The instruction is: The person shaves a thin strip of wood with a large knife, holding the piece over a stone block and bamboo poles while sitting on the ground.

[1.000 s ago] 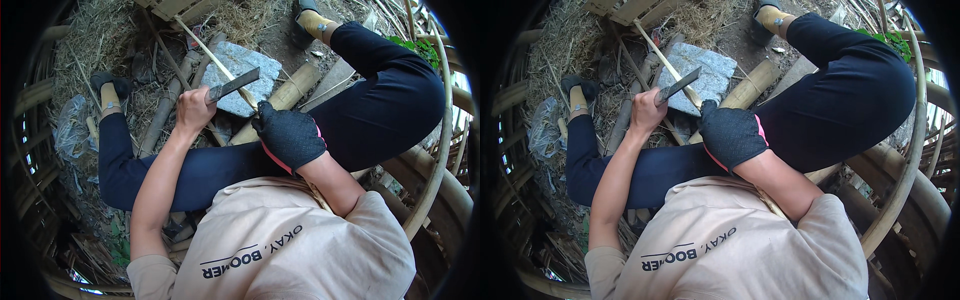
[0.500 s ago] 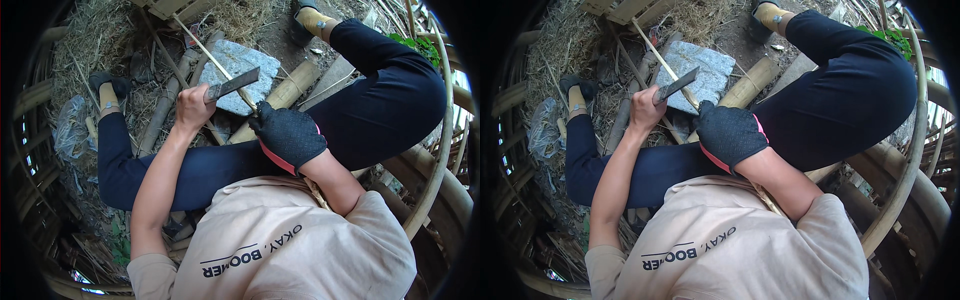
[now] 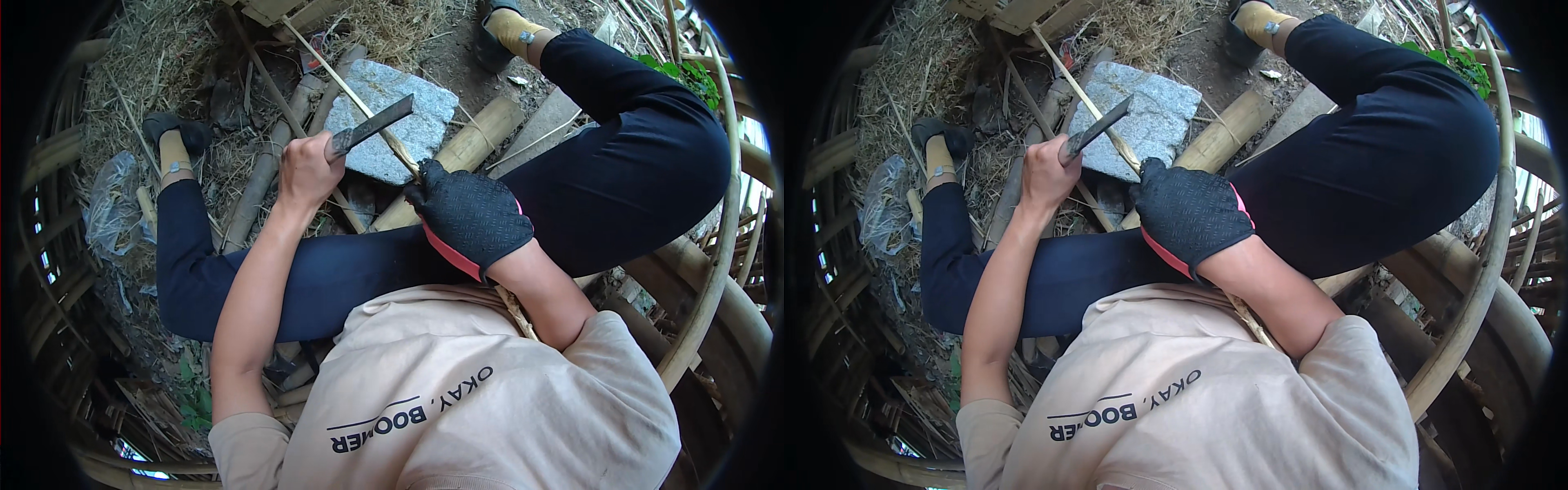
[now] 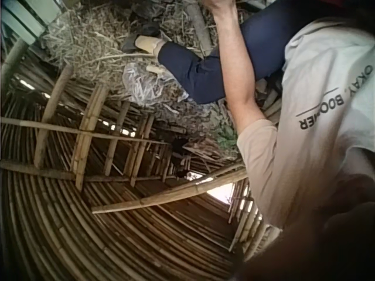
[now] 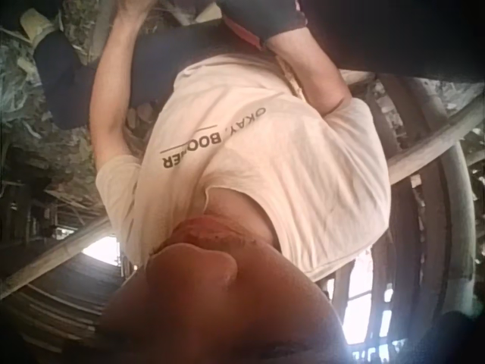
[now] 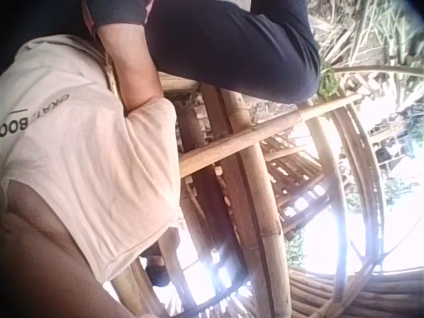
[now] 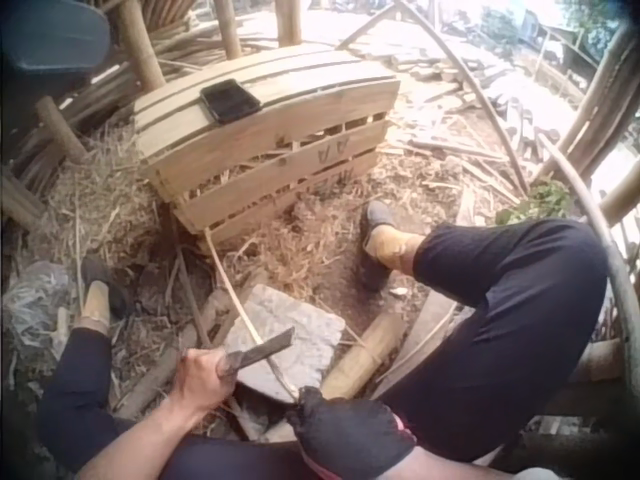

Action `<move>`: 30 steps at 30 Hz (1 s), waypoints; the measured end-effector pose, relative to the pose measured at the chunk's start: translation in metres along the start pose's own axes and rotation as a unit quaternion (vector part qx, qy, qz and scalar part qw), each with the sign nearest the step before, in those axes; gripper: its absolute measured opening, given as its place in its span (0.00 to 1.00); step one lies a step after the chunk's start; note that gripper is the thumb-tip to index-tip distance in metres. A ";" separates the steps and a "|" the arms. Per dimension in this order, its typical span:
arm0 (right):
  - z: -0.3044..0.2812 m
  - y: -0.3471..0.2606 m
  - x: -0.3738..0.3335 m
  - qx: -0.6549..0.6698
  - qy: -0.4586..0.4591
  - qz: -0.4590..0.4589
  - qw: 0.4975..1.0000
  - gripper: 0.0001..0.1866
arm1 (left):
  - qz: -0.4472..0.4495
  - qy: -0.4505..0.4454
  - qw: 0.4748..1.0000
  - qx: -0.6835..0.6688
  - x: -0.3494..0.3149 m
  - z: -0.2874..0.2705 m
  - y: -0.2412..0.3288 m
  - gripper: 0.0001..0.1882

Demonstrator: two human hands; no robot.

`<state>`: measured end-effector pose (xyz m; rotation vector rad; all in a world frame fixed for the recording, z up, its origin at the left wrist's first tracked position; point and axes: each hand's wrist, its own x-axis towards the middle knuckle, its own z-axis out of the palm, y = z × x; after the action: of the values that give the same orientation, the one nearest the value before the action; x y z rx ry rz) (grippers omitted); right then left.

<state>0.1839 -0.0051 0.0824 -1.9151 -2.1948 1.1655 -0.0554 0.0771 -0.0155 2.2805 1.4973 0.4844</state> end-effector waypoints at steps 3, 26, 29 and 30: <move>-0.001 0.003 0.001 -0.004 0.021 -0.019 1.000 0.14 | 0.055 0.001 0.998 -0.019 -0.002 -0.006 0.008 0.09; 0.000 0.003 0.001 -0.006 -0.014 0.007 1.000 0.18 | 0.020 0.006 1.000 -0.012 0.001 -0.006 -0.007 0.11; 0.000 0.001 0.000 0.009 -0.011 0.016 1.000 0.18 | -0.017 -0.009 1.000 -0.023 0.001 -0.005 -0.006 0.11; 0.000 0.000 0.000 0.005 -0.014 0.018 1.000 0.18 | -0.048 -0.018 0.998 -0.026 0.003 -0.006 -0.010 0.11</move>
<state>0.1842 -0.0054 0.0824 -1.9550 -2.1721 1.2124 -0.0652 0.0839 -0.0146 2.1548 1.5494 0.4484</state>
